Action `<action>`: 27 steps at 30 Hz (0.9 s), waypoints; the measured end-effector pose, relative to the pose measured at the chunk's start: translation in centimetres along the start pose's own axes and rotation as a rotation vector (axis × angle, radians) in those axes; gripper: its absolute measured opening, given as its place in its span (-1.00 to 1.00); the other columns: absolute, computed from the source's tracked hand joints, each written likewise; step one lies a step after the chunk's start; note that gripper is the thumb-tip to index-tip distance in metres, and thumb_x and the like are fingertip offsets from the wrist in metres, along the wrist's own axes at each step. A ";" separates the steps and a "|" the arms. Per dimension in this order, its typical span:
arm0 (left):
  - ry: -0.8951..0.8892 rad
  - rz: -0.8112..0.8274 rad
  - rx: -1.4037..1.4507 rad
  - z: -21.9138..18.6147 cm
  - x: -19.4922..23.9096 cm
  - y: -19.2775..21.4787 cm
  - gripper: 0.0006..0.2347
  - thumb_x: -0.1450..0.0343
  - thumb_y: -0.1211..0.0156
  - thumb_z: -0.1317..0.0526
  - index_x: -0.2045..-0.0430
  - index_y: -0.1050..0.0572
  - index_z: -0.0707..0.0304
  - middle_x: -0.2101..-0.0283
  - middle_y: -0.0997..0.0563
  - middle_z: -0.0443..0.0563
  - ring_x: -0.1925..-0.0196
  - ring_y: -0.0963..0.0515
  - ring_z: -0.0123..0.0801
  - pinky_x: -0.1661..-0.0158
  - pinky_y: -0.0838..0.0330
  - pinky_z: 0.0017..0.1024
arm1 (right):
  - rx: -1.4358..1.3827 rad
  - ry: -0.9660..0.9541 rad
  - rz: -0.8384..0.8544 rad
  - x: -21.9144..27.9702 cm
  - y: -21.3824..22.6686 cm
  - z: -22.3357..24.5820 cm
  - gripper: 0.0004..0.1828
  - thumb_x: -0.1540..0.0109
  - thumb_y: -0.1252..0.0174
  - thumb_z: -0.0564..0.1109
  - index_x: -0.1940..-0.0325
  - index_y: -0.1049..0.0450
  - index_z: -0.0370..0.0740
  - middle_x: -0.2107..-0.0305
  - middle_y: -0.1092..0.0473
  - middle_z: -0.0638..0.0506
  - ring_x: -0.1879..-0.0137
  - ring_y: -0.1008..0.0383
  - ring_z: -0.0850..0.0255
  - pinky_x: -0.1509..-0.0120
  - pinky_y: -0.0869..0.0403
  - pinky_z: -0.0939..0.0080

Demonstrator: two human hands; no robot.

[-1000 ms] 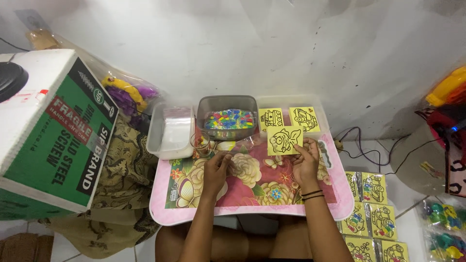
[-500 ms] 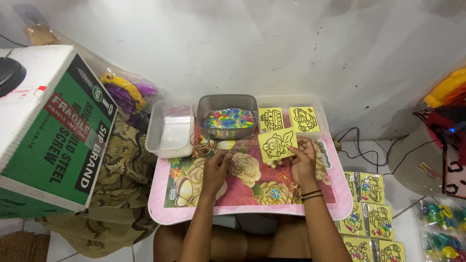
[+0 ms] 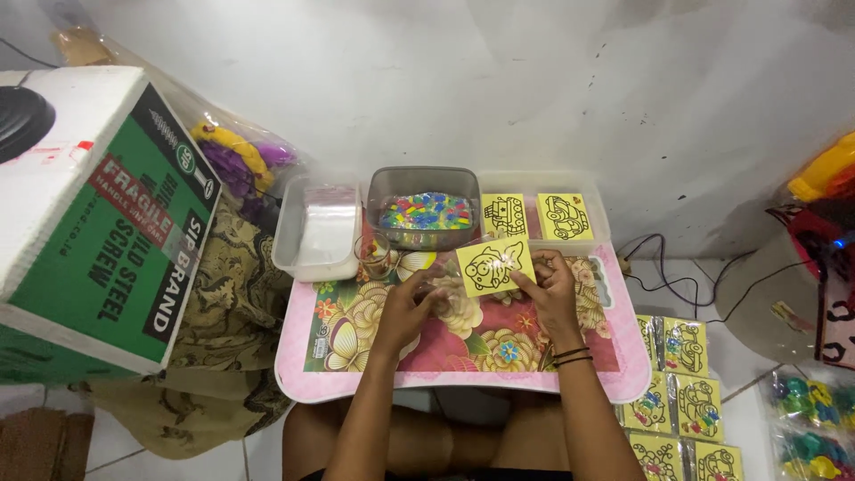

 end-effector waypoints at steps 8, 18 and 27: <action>0.039 -0.039 0.017 1.6 -0.2 -0.4 -0.77 -0.41 -0.28 0.22 0.06 -0.60 0.07 0.36 -0.73 0.17 0.25 -0.72 -0.01 0.20 -0.55 -0.15 | 0.021 0.009 0.017 -1.5 2.7 -4.6 -0.76 -0.26 -0.27 -0.25 0.04 -0.38 -0.30 0.53 -0.51 -0.06 0.44 -0.51 0.31 0.37 -0.56 0.36; 0.054 -0.039 0.132 2.9 -0.2 0.0 -0.66 -0.31 -0.44 0.23 0.04 -0.57 0.18 0.32 -0.73 0.23 0.35 -0.72 -0.16 0.30 -0.56 -0.27 | 0.032 -0.008 0.032 -1.0 2.0 -3.6 -0.81 -0.19 -0.34 -0.27 0.16 -0.51 -0.34 0.49 -0.50 -0.01 0.43 -0.48 0.37 0.39 -0.55 0.37; 0.068 -0.051 0.112 2.5 0.0 -0.4 -0.64 -0.29 -0.46 0.29 0.04 -0.56 0.18 0.29 -0.72 0.31 0.28 -0.74 -0.04 0.30 -0.58 -0.25 | 0.079 -0.010 0.064 -1.0 2.4 -4.1 -0.81 -0.21 -0.33 -0.28 0.13 -0.51 -0.36 0.48 -0.49 -0.02 0.39 -0.47 0.39 0.36 -0.53 0.41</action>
Point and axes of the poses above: each hand's wrist, its own x-axis away from the middle knuckle, its own y-axis out of the back of the hand, z = x × y, the point moved 2 cm from there along -x, towards the middle knuckle
